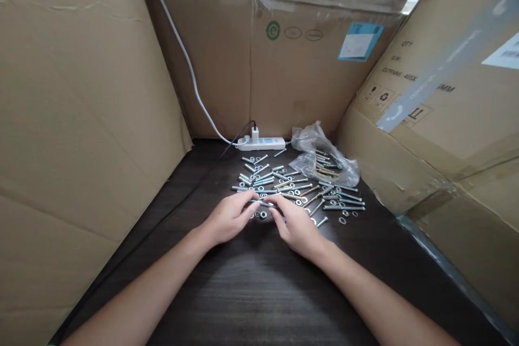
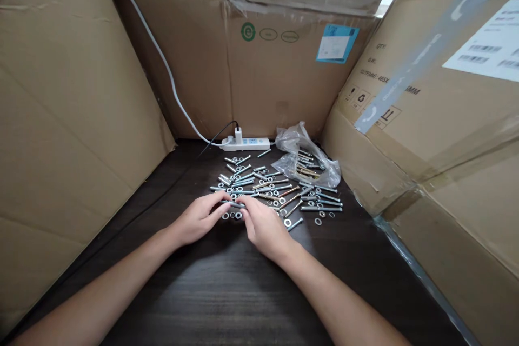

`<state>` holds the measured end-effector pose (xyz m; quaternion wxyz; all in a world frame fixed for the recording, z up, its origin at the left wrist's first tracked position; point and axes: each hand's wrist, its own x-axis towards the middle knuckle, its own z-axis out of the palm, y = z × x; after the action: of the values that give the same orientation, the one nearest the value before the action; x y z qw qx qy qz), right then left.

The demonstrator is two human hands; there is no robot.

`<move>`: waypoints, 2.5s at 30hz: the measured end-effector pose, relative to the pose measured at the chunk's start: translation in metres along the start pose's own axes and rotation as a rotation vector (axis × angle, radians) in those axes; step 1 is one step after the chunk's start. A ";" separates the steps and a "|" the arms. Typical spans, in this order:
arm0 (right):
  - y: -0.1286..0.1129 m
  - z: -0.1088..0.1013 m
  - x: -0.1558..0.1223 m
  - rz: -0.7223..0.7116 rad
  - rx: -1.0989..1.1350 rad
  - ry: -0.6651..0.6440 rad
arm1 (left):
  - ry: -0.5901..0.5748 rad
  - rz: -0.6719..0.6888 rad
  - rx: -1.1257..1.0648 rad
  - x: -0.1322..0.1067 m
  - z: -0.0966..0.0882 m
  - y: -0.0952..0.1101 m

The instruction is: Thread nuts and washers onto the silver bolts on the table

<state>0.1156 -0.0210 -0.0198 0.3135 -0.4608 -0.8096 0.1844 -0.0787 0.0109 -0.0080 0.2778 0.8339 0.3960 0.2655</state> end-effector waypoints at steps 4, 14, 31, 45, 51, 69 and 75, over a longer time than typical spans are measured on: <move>0.001 -0.002 0.000 0.009 -0.035 0.002 | 0.017 -0.005 0.003 0.000 -0.001 -0.001; 0.002 -0.004 0.002 0.020 -0.066 -0.039 | -0.016 0.047 0.039 -0.001 0.003 0.002; 0.009 -0.007 0.005 0.091 -0.152 0.045 | -0.116 0.076 0.177 -0.001 0.005 -0.014; 0.009 -0.008 0.004 0.117 -0.163 0.023 | -0.148 0.031 0.187 -0.002 0.000 -0.013; 0.005 -0.007 0.004 0.088 -0.124 -0.022 | -0.083 0.032 0.152 0.000 0.002 -0.007; 0.007 -0.003 0.003 0.124 -0.050 -0.022 | 0.038 0.081 0.057 0.000 0.001 0.000; 0.005 -0.004 0.002 0.107 -0.025 -0.037 | -0.021 0.045 0.035 -0.001 0.002 0.003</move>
<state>0.1206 -0.0167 -0.0196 0.2825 -0.5037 -0.7917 0.1993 -0.0762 0.0081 -0.0077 0.2613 0.8500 0.3789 0.2561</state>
